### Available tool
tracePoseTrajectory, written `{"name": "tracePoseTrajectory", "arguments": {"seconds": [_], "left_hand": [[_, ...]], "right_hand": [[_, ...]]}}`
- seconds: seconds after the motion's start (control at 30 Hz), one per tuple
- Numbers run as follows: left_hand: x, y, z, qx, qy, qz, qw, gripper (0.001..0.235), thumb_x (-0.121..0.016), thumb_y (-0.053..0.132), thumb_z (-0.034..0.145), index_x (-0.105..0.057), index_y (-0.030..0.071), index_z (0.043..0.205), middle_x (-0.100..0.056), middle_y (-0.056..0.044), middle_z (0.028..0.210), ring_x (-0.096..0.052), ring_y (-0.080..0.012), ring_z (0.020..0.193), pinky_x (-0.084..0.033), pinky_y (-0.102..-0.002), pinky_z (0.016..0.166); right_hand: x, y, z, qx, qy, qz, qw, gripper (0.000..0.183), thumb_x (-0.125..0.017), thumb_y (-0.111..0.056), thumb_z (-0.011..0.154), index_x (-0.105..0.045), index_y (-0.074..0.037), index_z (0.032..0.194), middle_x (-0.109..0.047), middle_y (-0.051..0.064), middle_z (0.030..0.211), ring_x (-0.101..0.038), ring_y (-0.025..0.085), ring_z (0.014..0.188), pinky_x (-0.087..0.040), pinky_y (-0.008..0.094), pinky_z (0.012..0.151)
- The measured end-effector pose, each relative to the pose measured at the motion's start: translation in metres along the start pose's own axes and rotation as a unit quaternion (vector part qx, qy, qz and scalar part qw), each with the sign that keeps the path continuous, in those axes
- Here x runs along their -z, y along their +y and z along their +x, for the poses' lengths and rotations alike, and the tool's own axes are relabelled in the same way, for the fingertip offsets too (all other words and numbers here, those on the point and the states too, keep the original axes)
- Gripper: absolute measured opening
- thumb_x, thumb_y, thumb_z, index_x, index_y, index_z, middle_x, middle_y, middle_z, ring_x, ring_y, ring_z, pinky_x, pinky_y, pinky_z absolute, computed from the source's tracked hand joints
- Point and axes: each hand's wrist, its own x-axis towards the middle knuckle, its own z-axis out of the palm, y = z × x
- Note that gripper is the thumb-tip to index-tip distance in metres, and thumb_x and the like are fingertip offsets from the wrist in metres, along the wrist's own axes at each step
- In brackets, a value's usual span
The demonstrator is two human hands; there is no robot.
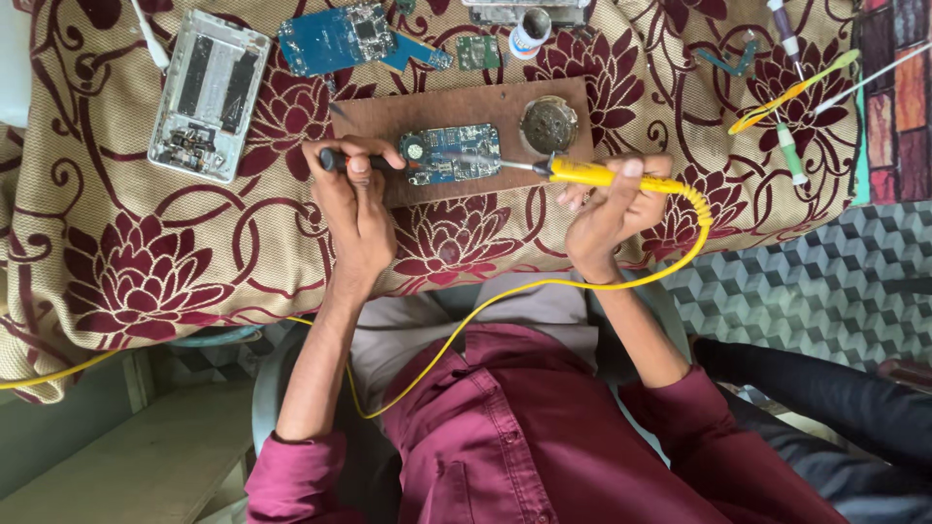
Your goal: The person uses a soldering iron and a screwdriver to work on a small circuit board placed on a wooden board. They repeatedly apply heat to specific points on the board while holding it steady.
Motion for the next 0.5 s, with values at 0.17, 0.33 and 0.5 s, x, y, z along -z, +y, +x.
{"name": "tracePoseTrajectory", "arguments": {"seconds": [0.17, 0.33, 0.5], "left_hand": [[0.000, -0.001, 0.001, 0.006, 0.011, -0.004, 1.000, 0.028, -0.040, 0.033, 0.121, -0.036, 0.005, 0.114, -0.070, -0.012, 0.097, -0.039, -0.0050, 0.055, -0.033, -0.021, 0.052], [-0.002, -0.003, 0.000, -0.004, 0.011, 0.001, 1.000, 0.029, -0.040, 0.034, 0.122, -0.036, 0.006, 0.115, -0.070, -0.012, 0.096, -0.041, -0.0055, 0.056, -0.034, -0.022, 0.053], [-0.003, -0.002, 0.000, 0.004, 0.020, 0.000, 1.000, 0.030, -0.041, 0.034, 0.120, -0.037, 0.005, 0.113, -0.070, -0.013, 0.095, -0.036, -0.0056, 0.057, -0.030, -0.024, 0.054]], "right_hand": [[0.009, 0.010, -0.010, -0.019, -0.013, 0.023, 0.999, 0.031, -0.048, -0.031, 0.117, -0.039, -0.003, 0.107, -0.049, 0.008, 0.086, -0.057, 0.015, 0.055, -0.047, 0.026, 0.049], [0.008, 0.018, -0.018, 0.000, -0.006, 0.002, 1.000, 0.034, -0.047, -0.037, 0.116, -0.039, -0.004, 0.108, -0.050, 0.008, 0.083, -0.055, 0.013, 0.054, -0.042, 0.022, 0.048], [0.002, 0.023, -0.027, -0.007, -0.008, 0.031, 0.999, 0.036, -0.046, -0.040, 0.116, -0.040, -0.005, 0.109, -0.051, 0.009, 0.081, -0.052, 0.013, 0.053, -0.042, 0.023, 0.048]]}}
